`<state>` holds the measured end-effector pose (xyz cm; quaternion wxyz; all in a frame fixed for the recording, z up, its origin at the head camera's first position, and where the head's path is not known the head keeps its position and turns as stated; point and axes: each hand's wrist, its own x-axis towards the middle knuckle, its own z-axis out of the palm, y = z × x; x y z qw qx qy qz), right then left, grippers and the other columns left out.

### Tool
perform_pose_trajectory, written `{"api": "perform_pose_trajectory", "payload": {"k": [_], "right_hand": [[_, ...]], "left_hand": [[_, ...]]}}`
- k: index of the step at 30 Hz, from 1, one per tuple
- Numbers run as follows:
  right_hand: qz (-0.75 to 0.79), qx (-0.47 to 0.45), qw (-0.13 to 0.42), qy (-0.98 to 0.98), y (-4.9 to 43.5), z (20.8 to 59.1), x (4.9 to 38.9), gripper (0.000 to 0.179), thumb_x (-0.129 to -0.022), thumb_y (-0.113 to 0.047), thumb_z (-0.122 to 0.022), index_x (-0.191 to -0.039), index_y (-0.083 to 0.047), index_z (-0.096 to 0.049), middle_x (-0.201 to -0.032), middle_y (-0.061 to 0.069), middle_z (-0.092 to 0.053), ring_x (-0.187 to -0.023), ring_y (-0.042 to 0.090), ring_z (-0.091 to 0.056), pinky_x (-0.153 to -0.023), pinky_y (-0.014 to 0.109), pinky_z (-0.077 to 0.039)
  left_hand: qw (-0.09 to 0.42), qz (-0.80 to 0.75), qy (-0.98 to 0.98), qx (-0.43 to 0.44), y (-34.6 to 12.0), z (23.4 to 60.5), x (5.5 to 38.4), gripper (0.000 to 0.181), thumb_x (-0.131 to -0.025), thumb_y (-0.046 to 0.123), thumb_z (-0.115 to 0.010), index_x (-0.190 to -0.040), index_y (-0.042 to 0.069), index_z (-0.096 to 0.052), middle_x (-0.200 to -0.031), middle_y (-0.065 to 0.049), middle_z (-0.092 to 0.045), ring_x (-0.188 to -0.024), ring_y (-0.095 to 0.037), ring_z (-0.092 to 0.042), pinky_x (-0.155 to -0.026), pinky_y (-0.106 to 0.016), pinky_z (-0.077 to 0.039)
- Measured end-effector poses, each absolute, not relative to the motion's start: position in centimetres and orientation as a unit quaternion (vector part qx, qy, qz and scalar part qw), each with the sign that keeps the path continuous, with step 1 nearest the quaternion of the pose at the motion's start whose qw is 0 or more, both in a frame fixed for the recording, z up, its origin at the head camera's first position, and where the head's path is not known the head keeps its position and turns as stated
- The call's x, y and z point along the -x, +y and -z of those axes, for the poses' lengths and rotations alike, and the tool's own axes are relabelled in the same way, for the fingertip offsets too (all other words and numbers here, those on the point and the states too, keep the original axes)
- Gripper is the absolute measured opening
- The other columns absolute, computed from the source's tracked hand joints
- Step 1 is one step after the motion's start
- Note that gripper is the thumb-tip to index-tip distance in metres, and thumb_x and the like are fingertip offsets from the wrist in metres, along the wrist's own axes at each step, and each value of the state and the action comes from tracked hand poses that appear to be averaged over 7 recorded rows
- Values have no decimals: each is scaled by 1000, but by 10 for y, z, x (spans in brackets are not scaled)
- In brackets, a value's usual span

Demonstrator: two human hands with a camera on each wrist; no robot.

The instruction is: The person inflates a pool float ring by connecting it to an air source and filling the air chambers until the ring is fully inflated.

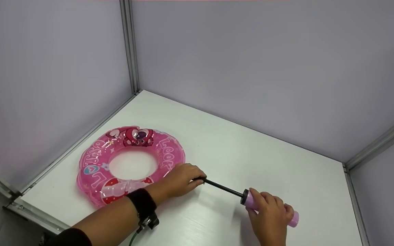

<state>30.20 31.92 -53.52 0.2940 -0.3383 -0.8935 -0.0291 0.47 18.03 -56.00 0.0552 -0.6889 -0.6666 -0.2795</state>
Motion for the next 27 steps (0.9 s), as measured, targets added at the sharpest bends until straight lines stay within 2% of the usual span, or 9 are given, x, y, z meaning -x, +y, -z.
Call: {"api": "perform_pose_trajectory", "payload": {"k": [5,15,18,23,27], "right_hand": [[29,330,286,-899,308,543,-274,66,-72,-16,-99,-132,-29,-75,-119,10,-76,-120,41,-62,-102,72,-30],[13,328,270,-905,275,547,-210,61,-76,-22,-98,-131,-32,-75,-118,5,-77,-119,37,-63,-102,65,-30],[9,329,265,-906,271,547,-202,61,-77,-21,-97,-132,-32,-75,-119,5,-77,-120,37,-63,-103,64,-29],[5,330,246,-912,273,546,-200,62,-79,-23,-96,-135,-33,-73,-123,5,-77,-123,37,-62,-103,64,-29],[15,318,261,-911,282,545,-207,63,-77,-22,-97,-134,-32,-73,-121,4,-77,-122,36,-63,-103,64,-29]], "left_hand": [[62,276,-667,689,182,564,-8,20,-109,38,-61,-120,31,-77,-110,15,-78,-106,-8,-72,-94,-30,-55],[101,286,-670,677,179,563,-15,17,-107,38,-64,-115,33,-78,-105,15,-79,-96,-8,-69,-82,-25,-51],[108,285,-668,679,178,563,-13,18,-107,40,-63,-115,33,-78,-103,14,-78,-94,-8,-69,-81,-24,-50],[92,278,-664,688,178,564,-7,20,-108,41,-61,-118,34,-77,-105,15,-78,-97,-7,-69,-83,-24,-50],[80,278,-660,694,180,562,0,21,-109,40,-60,-121,34,-77,-109,15,-79,-101,-7,-70,-87,-25,-52]]}}
